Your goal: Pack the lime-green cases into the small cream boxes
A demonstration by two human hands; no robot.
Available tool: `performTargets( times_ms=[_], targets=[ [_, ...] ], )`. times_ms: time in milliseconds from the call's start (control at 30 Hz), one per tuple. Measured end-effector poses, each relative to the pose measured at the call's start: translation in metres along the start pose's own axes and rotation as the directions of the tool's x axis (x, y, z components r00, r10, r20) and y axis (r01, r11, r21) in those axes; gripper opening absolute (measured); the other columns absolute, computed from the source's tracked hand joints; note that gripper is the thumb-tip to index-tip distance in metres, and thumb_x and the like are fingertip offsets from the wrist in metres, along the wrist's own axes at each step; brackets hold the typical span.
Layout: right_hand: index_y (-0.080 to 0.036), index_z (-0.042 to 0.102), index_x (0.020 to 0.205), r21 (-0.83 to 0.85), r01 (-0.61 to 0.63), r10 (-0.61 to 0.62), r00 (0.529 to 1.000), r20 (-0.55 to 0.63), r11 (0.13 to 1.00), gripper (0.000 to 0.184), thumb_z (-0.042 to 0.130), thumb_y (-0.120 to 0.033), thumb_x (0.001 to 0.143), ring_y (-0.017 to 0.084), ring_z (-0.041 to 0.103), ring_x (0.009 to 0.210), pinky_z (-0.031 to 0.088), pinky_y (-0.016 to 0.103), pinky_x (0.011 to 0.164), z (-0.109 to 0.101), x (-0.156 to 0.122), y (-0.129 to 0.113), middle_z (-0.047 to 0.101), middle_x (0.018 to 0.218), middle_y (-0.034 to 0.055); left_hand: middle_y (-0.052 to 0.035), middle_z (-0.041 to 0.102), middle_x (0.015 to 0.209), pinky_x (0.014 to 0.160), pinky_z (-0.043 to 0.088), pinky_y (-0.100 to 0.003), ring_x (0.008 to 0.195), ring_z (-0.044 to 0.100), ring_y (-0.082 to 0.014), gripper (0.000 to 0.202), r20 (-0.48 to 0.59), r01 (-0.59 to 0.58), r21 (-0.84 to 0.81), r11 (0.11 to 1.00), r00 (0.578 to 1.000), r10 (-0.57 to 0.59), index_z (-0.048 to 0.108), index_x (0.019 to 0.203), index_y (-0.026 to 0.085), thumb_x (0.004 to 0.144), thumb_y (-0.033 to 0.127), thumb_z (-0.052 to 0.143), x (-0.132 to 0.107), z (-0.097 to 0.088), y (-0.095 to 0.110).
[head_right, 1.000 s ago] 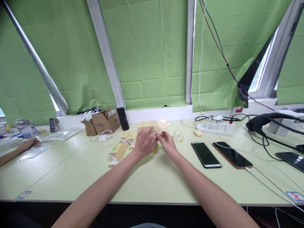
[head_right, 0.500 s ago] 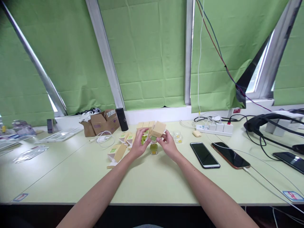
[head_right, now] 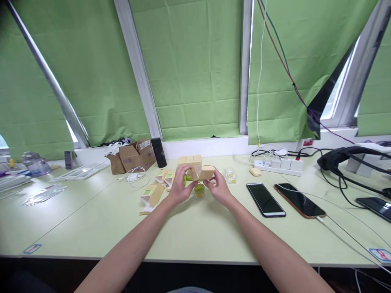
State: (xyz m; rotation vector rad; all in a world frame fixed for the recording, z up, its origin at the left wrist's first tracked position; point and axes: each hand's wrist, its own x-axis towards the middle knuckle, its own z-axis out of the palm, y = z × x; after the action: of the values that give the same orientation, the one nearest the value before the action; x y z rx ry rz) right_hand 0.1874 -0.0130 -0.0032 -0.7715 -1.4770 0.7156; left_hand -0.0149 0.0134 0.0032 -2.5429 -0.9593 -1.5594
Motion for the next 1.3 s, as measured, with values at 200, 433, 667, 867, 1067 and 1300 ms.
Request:
performTargets(
  times_ms=[200,433,667,867,1067,1300],
  targets=[
    [-0.03,0.06,0.136,-0.266,0.25,-0.243,0.968,0.058,0.931,0.056,0.058,-0.016,0.082,0.03,0.056,0.128,0.05,0.047,0.101,0.001,-0.007,-0.003,0.065,0.138,0.0085,-0.0119,0.058,0.126,0.105,0.049,-0.05,0.123,0.055,-0.029,0.049,-0.05,-0.052,0.116,0.992,0.997,0.058,0.049,0.127,0.024,0.082,0.011,0.062,-0.001,0.002,0.003],
    [-0.029,0.045,0.149,-0.434,0.206,-0.218,0.976,0.023,0.877,0.068,0.057,-0.015,0.083,0.031,0.051,0.131,0.05,0.051,0.104,0.001,-0.008,0.018,0.057,0.142,0.0117,-0.0163,0.044,0.138,0.105,0.051,-0.049,0.134,0.048,-0.0303,0.044,-0.158,-0.108,0.156,0.982,0.978,0.133,0.047,0.122,0.025,0.085,0.011,0.067,-0.003,0.0,0.004],
    [-0.024,0.052,0.138,-0.565,0.156,-0.192,0.981,-0.004,0.81,0.052,0.053,-0.016,0.087,0.031,0.053,0.123,0.048,0.051,0.104,-0.001,-0.007,0.031,0.061,0.128,0.0113,-0.0154,0.041,0.138,0.104,0.05,-0.05,0.133,0.047,-0.0302,0.044,-0.188,-0.174,0.181,0.968,0.96,0.208,0.046,0.122,0.025,0.086,0.01,0.065,-0.004,0.003,0.001],
    [-0.025,0.054,0.136,-0.601,0.127,-0.155,0.988,0.006,0.789,0.049,0.056,-0.018,0.087,0.033,0.053,0.119,0.05,0.052,0.1,-0.002,-0.008,0.037,0.063,0.124,0.0116,-0.0149,0.043,0.136,0.105,0.049,-0.05,0.133,0.048,-0.032,0.054,-0.208,-0.117,0.05,0.992,0.97,0.125,0.048,0.124,0.026,0.079,0.018,0.077,-0.003,0.003,0.007],
    [-0.026,0.054,0.136,-0.596,0.114,-0.136,0.991,0.007,0.795,0.048,0.057,-0.02,0.088,0.032,0.053,0.121,0.048,0.052,0.104,-0.002,-0.008,0.035,0.063,0.125,0.0103,-0.0117,0.054,0.131,0.112,0.046,-0.048,0.129,0.055,-0.0291,0.053,-0.225,0.032,-0.308,0.951,0.969,-0.106,0.054,0.127,0.025,0.081,0.024,0.079,0.0,0.009,0.001],
    [-0.025,0.054,0.133,-0.59,0.108,-0.129,0.992,0.007,0.8,0.044,0.056,-0.02,0.089,0.032,0.053,0.12,0.048,0.053,0.103,-0.001,-0.008,0.032,0.063,0.124,0.0105,-0.0101,0.071,0.115,0.104,0.052,-0.042,0.113,0.068,-0.0267,0.057,-0.108,0.181,-0.776,0.604,0.905,-0.411,0.062,0.115,0.021,0.07,0.041,0.092,0.001,0.018,-0.011]
  ],
)
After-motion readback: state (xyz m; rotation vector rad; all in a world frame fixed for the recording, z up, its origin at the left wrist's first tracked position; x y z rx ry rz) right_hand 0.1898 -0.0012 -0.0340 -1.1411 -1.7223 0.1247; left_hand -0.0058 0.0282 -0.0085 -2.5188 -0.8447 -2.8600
